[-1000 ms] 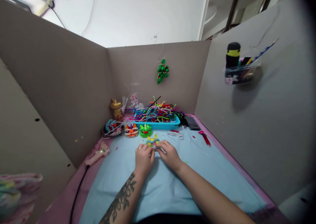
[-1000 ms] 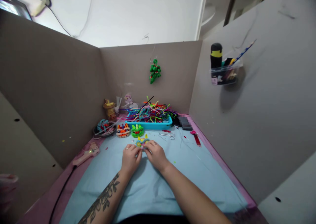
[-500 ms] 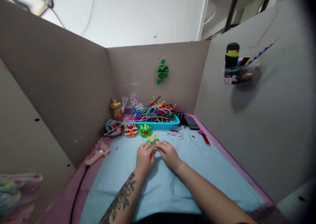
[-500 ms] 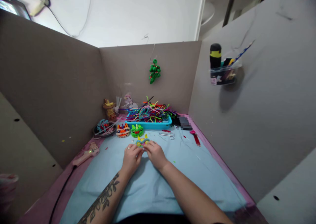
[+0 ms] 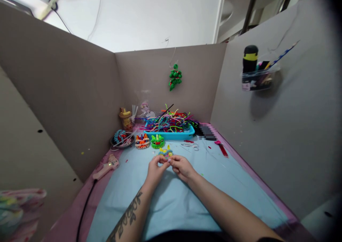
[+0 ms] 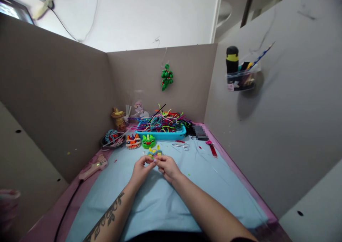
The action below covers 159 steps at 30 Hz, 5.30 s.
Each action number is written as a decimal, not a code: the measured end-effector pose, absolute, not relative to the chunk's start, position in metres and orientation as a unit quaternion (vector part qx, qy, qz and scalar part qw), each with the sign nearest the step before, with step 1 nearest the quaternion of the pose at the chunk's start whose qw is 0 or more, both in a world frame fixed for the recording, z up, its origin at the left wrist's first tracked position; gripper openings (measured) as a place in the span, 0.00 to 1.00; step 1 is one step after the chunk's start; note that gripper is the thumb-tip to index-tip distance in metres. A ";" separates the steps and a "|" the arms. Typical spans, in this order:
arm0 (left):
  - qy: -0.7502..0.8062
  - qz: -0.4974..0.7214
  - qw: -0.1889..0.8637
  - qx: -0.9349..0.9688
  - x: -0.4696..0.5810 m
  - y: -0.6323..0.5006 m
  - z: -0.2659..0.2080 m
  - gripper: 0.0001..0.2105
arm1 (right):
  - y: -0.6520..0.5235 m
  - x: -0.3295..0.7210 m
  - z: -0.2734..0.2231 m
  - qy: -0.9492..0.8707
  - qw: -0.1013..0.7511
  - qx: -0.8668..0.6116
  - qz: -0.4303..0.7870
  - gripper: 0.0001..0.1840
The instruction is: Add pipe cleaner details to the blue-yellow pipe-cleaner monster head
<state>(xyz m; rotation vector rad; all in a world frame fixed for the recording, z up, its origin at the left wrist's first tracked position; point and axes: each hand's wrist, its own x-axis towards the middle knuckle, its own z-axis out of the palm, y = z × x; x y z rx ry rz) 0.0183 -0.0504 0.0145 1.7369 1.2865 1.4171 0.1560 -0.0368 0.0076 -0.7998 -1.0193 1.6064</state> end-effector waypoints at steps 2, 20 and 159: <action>0.467 0.525 0.295 0.648 0.019 -0.050 0.014 0.07 | -0.038 0.156 0.009 -0.395 0.497 -0.314 0.706 0.17; 0.524 0.709 0.286 0.377 -0.019 -0.038 0.011 0.18 | -0.022 0.185 0.012 -0.367 0.538 -0.279 0.706 0.15; 0.412 0.499 0.444 0.620 0.009 -0.043 0.007 0.14 | -0.038 0.149 0.003 -0.402 0.516 -0.353 0.669 0.17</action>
